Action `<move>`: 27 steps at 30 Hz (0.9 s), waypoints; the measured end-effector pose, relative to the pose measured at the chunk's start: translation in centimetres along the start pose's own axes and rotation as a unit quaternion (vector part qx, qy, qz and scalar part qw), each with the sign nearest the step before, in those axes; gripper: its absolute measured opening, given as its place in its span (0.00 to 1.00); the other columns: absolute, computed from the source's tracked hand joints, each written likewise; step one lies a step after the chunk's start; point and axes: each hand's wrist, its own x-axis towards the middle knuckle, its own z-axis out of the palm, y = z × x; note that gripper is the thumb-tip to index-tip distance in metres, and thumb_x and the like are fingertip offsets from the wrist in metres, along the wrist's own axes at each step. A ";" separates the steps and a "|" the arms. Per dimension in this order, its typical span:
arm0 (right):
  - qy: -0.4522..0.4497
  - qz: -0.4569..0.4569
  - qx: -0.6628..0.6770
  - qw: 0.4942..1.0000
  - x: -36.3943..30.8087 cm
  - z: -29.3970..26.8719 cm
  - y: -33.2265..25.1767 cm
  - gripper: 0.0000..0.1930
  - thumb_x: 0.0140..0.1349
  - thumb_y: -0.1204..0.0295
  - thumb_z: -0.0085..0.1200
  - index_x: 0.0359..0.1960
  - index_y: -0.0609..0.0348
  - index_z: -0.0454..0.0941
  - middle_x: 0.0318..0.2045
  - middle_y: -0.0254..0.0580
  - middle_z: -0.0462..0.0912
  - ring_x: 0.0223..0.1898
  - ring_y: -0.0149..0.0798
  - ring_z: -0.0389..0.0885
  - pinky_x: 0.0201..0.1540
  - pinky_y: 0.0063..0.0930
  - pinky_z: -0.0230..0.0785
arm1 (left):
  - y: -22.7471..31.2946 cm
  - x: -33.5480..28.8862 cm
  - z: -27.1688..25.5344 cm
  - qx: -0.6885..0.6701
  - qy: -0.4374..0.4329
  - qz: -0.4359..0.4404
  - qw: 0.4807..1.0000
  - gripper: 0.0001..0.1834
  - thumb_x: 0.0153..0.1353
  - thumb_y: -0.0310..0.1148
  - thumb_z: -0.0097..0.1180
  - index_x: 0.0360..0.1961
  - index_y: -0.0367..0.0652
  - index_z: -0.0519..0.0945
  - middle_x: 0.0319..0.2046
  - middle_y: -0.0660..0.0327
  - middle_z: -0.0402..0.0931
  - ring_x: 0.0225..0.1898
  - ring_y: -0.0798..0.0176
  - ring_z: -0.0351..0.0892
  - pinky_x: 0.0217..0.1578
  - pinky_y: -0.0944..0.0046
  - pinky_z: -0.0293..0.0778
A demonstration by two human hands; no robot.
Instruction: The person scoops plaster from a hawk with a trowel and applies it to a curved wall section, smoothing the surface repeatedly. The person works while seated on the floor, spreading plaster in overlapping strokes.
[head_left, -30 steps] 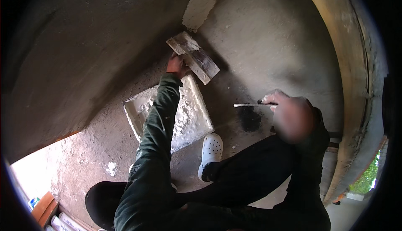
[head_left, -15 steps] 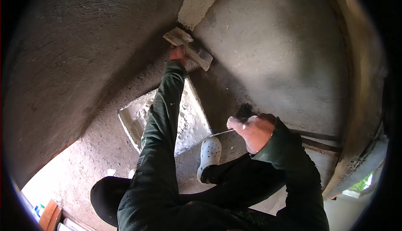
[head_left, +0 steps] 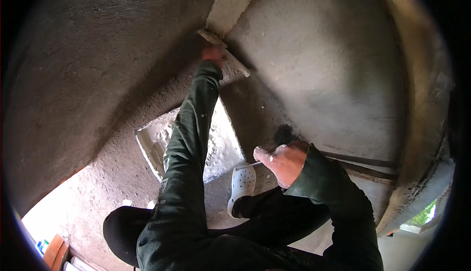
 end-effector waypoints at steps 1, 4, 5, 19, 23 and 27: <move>0.004 -0.013 -0.006 1.000 0.0 -0.1 -0.2 0.26 0.58 0.80 0.54 0.61 0.60 0.72 0.26 0.56 0.82 0.31 0.55 0.83 0.34 0.47 0.76 | -0.2 0.4 -0.8 -0.075 0.017 -0.031 0.997 0.24 0.57 0.35 0.63 0.52 0.34 0.77 0.46 0.52 0.80 0.42 0.55 0.84 0.38 0.52 0.82; -0.014 0.011 0.002 1.000 -0.1 0.1 0.2 0.25 0.57 0.81 0.54 0.60 0.61 0.72 0.26 0.56 0.82 0.31 0.56 0.83 0.35 0.47 0.76 | 6.3 1.5 1.6 -0.264 0.068 -0.183 0.945 0.23 0.56 0.31 0.62 0.53 0.36 0.76 0.44 0.51 0.80 0.42 0.53 0.83 0.37 0.54 0.82; -0.009 0.018 -0.008 1.000 -0.4 0.1 0.4 0.25 0.57 0.80 0.54 0.59 0.61 0.72 0.26 0.55 0.82 0.31 0.55 0.83 0.35 0.46 0.76 | 10.0 1.6 2.1 -0.347 0.090 -0.231 0.904 0.22 0.56 0.29 0.62 0.54 0.40 0.76 0.44 0.53 0.80 0.43 0.52 0.82 0.37 0.53 0.81; -0.014 -0.048 -0.036 0.998 -0.2 0.1 -1.4 0.26 0.55 0.78 0.56 0.58 0.63 0.72 0.25 0.51 0.83 0.29 0.49 0.85 0.33 0.47 0.76 | 13.0 -6.0 0.2 -0.528 0.181 -0.303 0.772 0.22 0.61 0.25 0.55 0.58 0.42 0.75 0.47 0.58 0.80 0.48 0.55 0.81 0.42 0.54 0.80; -0.072 -0.041 -0.065 0.994 0.7 -0.8 -2.5 0.20 0.65 0.72 0.53 0.60 0.59 0.76 0.30 0.44 0.86 0.33 0.46 0.87 0.35 0.40 0.79 | 8.5 -6.5 0.5 -0.440 0.178 -0.236 0.848 0.17 0.62 0.31 0.56 0.52 0.41 0.77 0.42 0.56 0.81 0.43 0.52 0.83 0.42 0.54 0.81; -0.056 -0.041 -0.068 0.995 0.6 -0.2 -1.9 0.20 0.65 0.72 0.54 0.59 0.58 0.77 0.28 0.44 0.85 0.30 0.45 0.87 0.32 0.39 0.79 | 5.3 -5.0 4.0 -0.396 0.170 -0.201 0.880 0.15 0.63 0.36 0.55 0.47 0.37 0.78 0.36 0.56 0.81 0.36 0.53 0.82 0.38 0.53 0.78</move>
